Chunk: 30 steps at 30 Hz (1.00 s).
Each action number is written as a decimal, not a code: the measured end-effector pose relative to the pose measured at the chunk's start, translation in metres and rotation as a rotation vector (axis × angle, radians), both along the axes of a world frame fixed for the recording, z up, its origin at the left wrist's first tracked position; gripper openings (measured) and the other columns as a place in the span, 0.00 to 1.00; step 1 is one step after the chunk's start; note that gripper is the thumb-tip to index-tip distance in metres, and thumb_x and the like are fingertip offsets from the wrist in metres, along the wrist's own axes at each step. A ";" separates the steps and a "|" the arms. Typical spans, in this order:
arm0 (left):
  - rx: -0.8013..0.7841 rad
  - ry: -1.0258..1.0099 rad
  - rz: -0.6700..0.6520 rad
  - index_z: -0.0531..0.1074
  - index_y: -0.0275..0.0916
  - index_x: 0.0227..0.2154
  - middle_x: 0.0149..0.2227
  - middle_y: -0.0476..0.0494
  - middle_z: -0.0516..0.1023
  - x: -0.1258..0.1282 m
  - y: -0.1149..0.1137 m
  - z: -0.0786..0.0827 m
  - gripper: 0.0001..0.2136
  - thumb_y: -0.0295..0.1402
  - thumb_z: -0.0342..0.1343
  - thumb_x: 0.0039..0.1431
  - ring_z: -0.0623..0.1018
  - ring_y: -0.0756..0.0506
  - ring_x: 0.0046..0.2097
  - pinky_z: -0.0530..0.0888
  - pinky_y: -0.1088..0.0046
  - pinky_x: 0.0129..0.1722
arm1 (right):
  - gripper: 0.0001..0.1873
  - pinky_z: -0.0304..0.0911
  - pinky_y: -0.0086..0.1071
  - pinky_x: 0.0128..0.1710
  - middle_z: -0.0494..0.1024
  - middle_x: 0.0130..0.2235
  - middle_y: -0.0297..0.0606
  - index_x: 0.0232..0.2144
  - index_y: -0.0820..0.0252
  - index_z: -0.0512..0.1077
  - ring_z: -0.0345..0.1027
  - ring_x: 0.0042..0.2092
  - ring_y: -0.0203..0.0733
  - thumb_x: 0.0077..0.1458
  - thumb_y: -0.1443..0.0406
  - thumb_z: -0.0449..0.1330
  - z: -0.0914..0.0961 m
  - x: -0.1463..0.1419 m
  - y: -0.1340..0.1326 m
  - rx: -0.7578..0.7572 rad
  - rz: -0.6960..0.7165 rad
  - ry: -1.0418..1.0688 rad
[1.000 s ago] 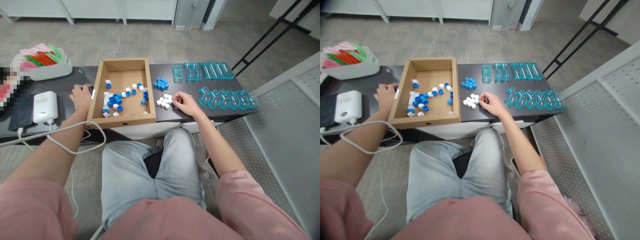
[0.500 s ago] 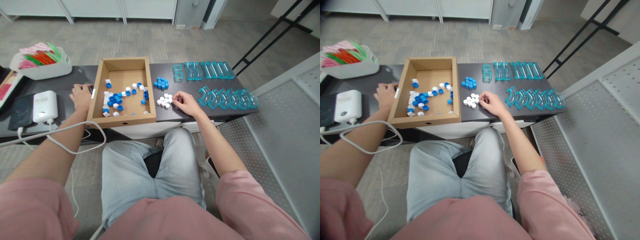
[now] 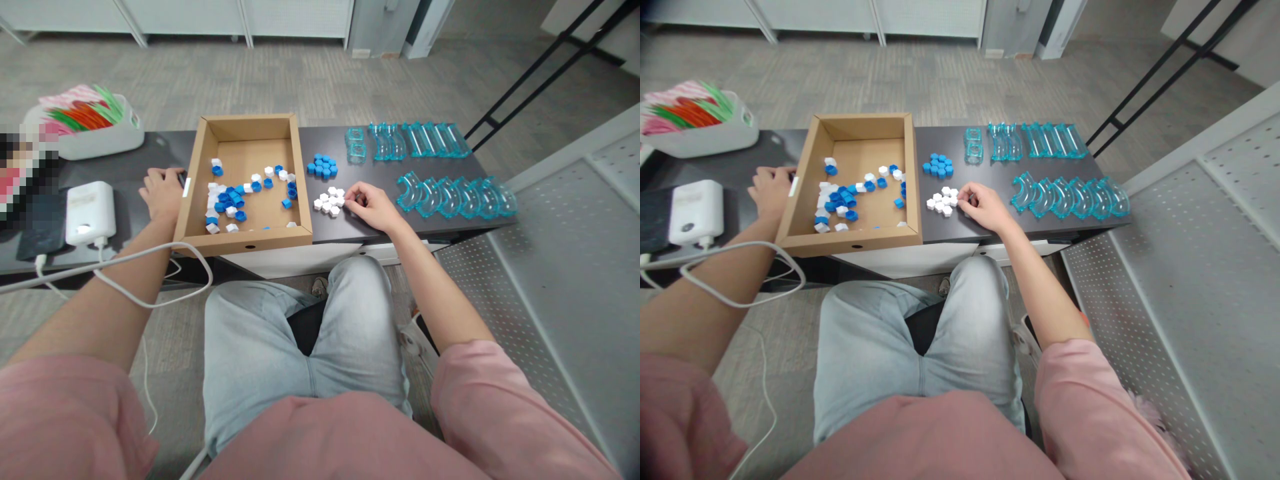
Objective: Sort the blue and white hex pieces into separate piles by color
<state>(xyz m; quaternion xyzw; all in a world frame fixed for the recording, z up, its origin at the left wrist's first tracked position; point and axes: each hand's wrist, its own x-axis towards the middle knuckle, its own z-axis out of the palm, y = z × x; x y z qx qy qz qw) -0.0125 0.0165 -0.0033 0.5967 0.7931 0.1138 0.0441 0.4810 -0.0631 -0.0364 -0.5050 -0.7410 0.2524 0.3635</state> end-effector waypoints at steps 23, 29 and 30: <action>0.004 -0.001 0.004 0.72 0.34 0.77 0.76 0.18 0.66 0.003 -0.002 0.002 0.29 0.34 0.41 0.82 0.67 0.24 0.76 0.63 0.40 0.76 | 0.09 0.65 0.38 0.40 0.83 0.38 0.36 0.43 0.53 0.79 0.68 0.34 0.43 0.62 0.58 0.68 0.000 0.000 -0.001 -0.013 -0.015 -0.002; 0.023 -0.015 -0.015 0.74 0.36 0.75 0.74 0.16 0.67 0.001 -0.002 0.001 0.28 0.36 0.43 0.81 0.68 0.22 0.74 0.64 0.38 0.74 | 0.15 0.65 0.38 0.40 0.83 0.40 0.35 0.51 0.52 0.83 0.66 0.34 0.43 0.65 0.56 0.70 0.001 0.001 -0.001 -0.005 0.028 -0.009; 0.020 -0.016 -0.013 0.73 0.36 0.75 0.75 0.16 0.67 0.001 -0.001 0.001 0.28 0.37 0.43 0.81 0.68 0.22 0.75 0.63 0.39 0.74 | 0.15 0.66 0.39 0.40 0.83 0.41 0.36 0.51 0.52 0.84 0.66 0.34 0.43 0.65 0.56 0.70 0.002 0.000 -0.001 0.008 0.034 -0.024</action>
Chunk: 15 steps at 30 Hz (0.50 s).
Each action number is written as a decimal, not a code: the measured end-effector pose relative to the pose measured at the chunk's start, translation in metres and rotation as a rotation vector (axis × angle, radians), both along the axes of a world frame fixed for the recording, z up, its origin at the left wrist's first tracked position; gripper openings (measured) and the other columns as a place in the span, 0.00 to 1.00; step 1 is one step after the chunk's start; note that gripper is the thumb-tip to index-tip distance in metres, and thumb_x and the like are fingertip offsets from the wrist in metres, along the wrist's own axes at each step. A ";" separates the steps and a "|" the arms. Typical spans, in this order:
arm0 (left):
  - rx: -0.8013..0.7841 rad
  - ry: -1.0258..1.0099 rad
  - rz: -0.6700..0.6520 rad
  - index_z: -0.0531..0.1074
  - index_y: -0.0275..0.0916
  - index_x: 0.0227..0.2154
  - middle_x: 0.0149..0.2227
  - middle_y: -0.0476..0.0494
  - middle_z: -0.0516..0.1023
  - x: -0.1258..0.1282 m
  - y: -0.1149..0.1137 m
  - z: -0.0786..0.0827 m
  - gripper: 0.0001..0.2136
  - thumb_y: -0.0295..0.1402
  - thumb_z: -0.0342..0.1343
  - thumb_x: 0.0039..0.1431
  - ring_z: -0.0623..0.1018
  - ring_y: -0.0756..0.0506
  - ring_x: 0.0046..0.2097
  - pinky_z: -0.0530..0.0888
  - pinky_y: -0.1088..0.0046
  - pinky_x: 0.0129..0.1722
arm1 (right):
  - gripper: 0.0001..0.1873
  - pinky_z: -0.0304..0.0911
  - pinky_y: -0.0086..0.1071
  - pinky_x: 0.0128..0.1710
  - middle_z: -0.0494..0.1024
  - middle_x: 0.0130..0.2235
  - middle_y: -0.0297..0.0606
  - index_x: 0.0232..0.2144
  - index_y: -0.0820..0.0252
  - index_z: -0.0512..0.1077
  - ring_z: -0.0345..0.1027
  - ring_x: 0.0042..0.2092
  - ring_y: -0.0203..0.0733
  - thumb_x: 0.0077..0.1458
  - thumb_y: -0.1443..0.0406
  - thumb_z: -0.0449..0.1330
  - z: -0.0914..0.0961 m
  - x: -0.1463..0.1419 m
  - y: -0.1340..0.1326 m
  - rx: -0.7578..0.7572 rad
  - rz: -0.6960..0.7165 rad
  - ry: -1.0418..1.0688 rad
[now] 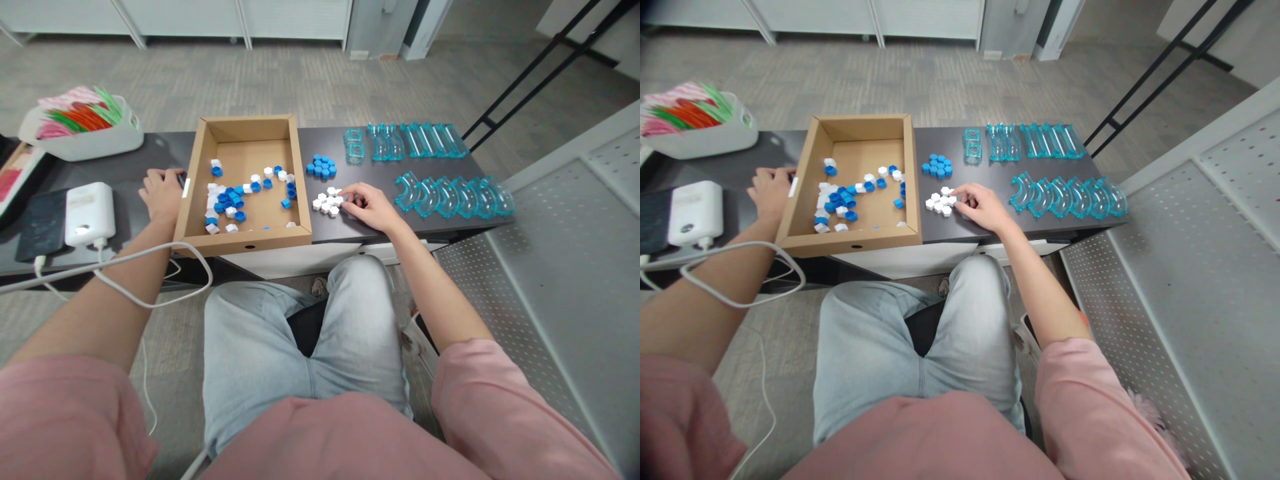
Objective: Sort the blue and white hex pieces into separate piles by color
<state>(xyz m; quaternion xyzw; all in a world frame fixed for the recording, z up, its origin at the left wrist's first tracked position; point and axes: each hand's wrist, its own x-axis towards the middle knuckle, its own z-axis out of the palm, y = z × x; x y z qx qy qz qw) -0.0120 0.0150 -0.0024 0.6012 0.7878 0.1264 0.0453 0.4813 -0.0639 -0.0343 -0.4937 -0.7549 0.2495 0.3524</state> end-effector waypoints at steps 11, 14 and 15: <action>-0.021 -0.020 0.003 0.72 0.32 0.77 0.76 0.15 0.65 0.004 -0.003 0.005 0.30 0.36 0.41 0.82 0.66 0.22 0.76 0.62 0.38 0.76 | 0.17 0.64 0.37 0.38 0.83 0.40 0.35 0.48 0.53 0.83 0.64 0.32 0.41 0.61 0.53 0.73 -0.003 -0.001 0.001 -0.006 -0.013 0.029; -0.018 -0.023 0.003 0.72 0.32 0.77 0.76 0.14 0.65 0.004 -0.002 0.005 0.30 0.36 0.41 0.81 0.66 0.21 0.76 0.62 0.38 0.76 | 0.18 0.64 0.37 0.38 0.83 0.41 0.35 0.50 0.52 0.83 0.65 0.32 0.41 0.60 0.54 0.74 -0.004 0.000 0.002 -0.007 -0.010 0.025; -0.018 -0.023 0.006 0.72 0.33 0.77 0.76 0.15 0.66 0.004 -0.002 0.004 0.30 0.36 0.41 0.81 0.66 0.22 0.76 0.62 0.38 0.76 | 0.18 0.64 0.37 0.38 0.84 0.41 0.35 0.50 0.52 0.83 0.65 0.32 0.41 0.60 0.54 0.74 -0.004 0.000 0.002 -0.010 -0.012 0.021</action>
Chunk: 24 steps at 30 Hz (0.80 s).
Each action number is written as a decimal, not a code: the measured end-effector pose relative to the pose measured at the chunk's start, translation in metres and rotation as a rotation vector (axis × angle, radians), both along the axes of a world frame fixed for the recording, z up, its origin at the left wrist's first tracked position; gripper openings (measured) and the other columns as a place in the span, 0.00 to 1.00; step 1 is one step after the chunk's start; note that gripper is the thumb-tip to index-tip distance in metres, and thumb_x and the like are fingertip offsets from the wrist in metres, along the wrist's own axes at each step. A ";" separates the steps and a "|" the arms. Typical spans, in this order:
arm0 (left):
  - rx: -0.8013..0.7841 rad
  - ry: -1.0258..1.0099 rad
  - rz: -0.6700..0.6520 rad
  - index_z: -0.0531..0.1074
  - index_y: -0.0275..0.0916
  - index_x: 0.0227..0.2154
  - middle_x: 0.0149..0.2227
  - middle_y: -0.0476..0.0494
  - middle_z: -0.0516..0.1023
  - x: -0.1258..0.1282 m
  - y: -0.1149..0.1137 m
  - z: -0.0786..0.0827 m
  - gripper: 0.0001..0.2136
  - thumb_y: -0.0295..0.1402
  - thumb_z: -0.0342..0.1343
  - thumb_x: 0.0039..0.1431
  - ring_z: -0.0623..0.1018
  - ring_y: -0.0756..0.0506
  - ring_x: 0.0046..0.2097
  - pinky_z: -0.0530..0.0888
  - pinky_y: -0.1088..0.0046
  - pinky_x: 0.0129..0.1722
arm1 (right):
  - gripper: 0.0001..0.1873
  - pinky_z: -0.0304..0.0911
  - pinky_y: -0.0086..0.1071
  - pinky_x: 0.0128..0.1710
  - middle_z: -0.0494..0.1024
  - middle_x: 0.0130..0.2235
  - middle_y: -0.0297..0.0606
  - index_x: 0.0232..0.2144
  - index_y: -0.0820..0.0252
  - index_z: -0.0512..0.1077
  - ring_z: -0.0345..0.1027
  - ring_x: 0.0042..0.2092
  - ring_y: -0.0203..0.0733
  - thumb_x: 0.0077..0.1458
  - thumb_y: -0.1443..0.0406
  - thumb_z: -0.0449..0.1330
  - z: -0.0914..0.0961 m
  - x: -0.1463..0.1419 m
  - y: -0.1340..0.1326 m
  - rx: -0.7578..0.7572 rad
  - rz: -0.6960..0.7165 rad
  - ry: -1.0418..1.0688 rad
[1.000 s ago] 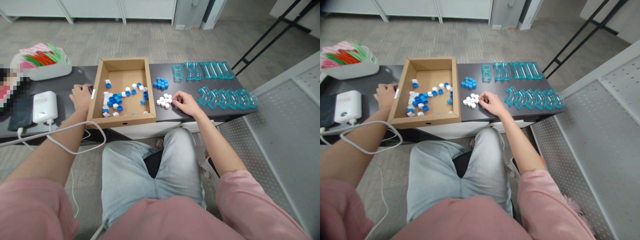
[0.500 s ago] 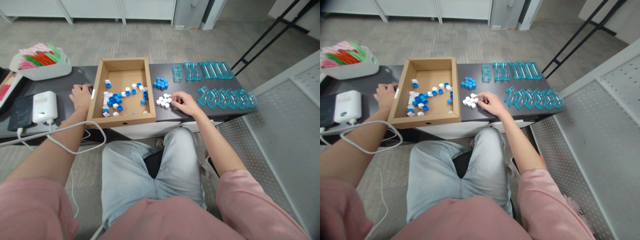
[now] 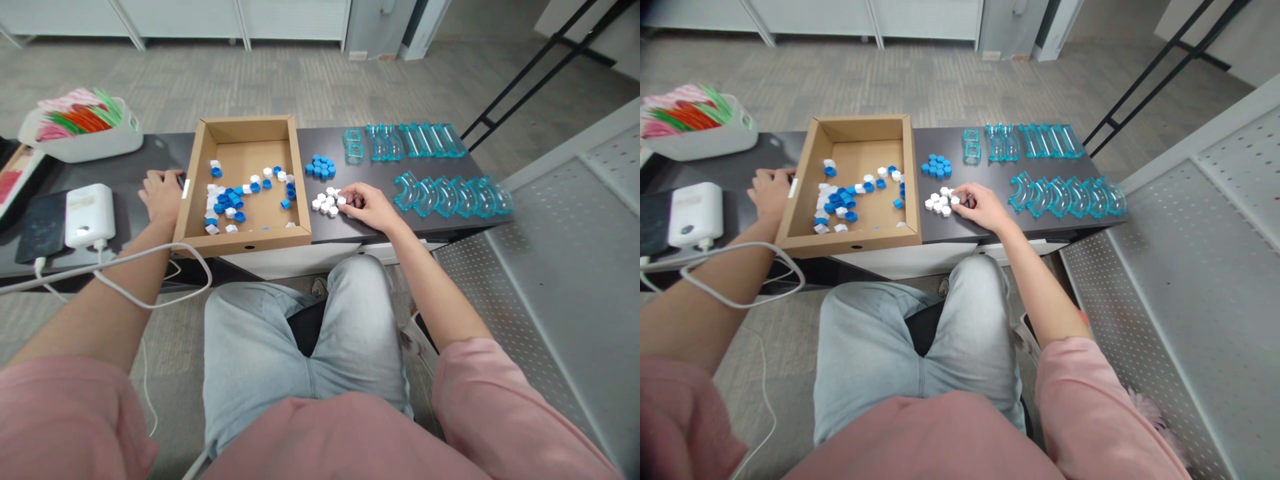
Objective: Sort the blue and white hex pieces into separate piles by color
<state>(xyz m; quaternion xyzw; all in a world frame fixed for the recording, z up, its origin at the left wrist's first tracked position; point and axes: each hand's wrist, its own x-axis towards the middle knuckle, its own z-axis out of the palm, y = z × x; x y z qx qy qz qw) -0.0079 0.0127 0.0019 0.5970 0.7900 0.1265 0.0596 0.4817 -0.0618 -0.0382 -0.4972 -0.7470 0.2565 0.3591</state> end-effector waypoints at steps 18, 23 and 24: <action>-0.038 -0.009 0.012 0.71 0.31 0.78 0.78 0.14 0.63 0.008 -0.005 0.009 0.32 0.36 0.40 0.80 0.65 0.21 0.77 0.61 0.40 0.77 | 0.17 0.63 0.37 0.37 0.83 0.41 0.35 0.50 0.52 0.83 0.65 0.32 0.41 0.61 0.55 0.73 0.000 0.000 0.000 -0.008 -0.003 -0.001; -0.030 0.000 0.004 0.71 0.31 0.78 0.77 0.15 0.63 0.005 -0.004 0.007 0.32 0.38 0.41 0.80 0.65 0.21 0.77 0.61 0.40 0.77 | 0.15 0.64 0.37 0.38 0.83 0.41 0.36 0.47 0.52 0.83 0.65 0.33 0.42 0.61 0.54 0.73 0.001 0.001 0.000 0.012 0.005 -0.025; -0.026 0.002 0.004 0.71 0.32 0.78 0.77 0.15 0.64 0.004 -0.003 0.005 0.31 0.38 0.41 0.80 0.66 0.22 0.77 0.61 0.40 0.77 | 0.15 0.64 0.37 0.38 0.82 0.41 0.36 0.47 0.52 0.84 0.65 0.33 0.42 0.61 0.54 0.74 0.002 0.001 0.000 0.015 0.006 -0.025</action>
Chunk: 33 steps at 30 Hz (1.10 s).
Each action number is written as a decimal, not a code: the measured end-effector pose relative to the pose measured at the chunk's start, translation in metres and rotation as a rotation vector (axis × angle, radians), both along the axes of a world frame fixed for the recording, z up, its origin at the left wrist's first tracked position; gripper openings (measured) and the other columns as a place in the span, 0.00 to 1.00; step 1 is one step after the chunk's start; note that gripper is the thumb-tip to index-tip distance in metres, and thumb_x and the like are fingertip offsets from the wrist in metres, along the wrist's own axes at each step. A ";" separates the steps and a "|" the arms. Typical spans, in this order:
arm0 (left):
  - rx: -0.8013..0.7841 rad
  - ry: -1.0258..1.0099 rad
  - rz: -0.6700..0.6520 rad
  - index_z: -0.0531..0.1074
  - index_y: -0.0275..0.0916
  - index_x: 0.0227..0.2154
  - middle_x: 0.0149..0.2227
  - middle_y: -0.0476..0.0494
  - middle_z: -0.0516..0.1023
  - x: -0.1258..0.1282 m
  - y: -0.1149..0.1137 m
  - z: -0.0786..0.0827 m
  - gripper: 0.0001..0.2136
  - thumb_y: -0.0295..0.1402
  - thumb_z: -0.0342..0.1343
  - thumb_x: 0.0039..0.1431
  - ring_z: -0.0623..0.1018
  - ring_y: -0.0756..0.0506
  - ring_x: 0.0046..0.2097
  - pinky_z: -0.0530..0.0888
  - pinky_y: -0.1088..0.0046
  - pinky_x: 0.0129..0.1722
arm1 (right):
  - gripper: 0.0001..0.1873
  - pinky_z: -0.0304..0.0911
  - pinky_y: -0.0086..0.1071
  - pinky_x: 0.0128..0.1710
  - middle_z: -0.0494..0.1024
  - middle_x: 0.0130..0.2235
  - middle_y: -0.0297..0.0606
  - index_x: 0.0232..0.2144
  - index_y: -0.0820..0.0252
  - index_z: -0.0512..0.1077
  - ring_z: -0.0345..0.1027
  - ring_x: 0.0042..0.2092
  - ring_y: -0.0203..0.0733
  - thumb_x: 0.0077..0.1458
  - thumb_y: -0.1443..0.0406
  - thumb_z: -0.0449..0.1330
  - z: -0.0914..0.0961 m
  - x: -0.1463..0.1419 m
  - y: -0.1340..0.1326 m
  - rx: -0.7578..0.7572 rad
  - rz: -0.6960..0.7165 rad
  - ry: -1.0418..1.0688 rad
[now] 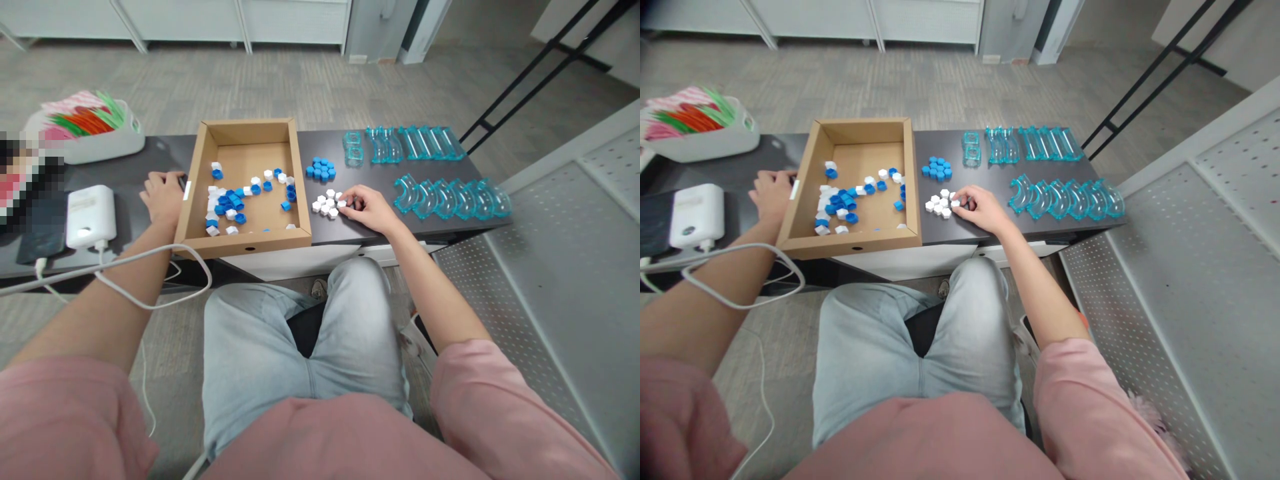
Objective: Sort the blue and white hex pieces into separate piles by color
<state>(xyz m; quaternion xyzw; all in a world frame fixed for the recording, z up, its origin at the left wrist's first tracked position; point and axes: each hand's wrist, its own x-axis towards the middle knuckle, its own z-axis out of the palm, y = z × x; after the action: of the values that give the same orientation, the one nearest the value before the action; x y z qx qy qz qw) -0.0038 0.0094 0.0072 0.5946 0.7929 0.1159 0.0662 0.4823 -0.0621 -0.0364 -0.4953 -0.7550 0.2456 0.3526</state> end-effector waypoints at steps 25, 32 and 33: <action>0.022 -0.016 -0.013 0.72 0.34 0.77 0.77 0.19 0.66 -0.003 0.000 -0.004 0.30 0.37 0.40 0.81 0.66 0.23 0.76 0.61 0.42 0.76 | 0.24 0.65 0.36 0.36 0.82 0.40 0.33 0.58 0.52 0.81 0.65 0.32 0.40 0.63 0.52 0.71 -0.005 0.005 0.000 -0.038 -0.080 0.168; 0.017 0.004 -0.034 0.70 0.35 0.77 0.77 0.19 0.66 -0.003 -0.001 -0.005 0.29 0.39 0.43 0.81 0.66 0.23 0.75 0.62 0.41 0.74 | 0.13 0.68 0.39 0.42 0.82 0.42 0.37 0.52 0.52 0.83 0.70 0.37 0.44 0.71 0.55 0.68 0.032 -0.053 -0.005 0.112 0.064 0.087; 0.017 0.005 -0.037 0.70 0.34 0.77 0.77 0.18 0.66 -0.002 -0.002 -0.004 0.29 0.39 0.43 0.82 0.66 0.23 0.75 0.62 0.41 0.74 | 0.12 0.68 0.40 0.44 0.83 0.43 0.38 0.52 0.52 0.84 0.71 0.39 0.45 0.72 0.56 0.67 0.039 -0.072 -0.003 0.135 0.146 0.036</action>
<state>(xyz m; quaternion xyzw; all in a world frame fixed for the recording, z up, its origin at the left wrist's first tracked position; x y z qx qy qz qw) -0.0055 0.0076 0.0031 0.6101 0.7808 0.1199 0.0610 0.4101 -0.0656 0.0031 -0.4095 -0.7974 0.2280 0.3800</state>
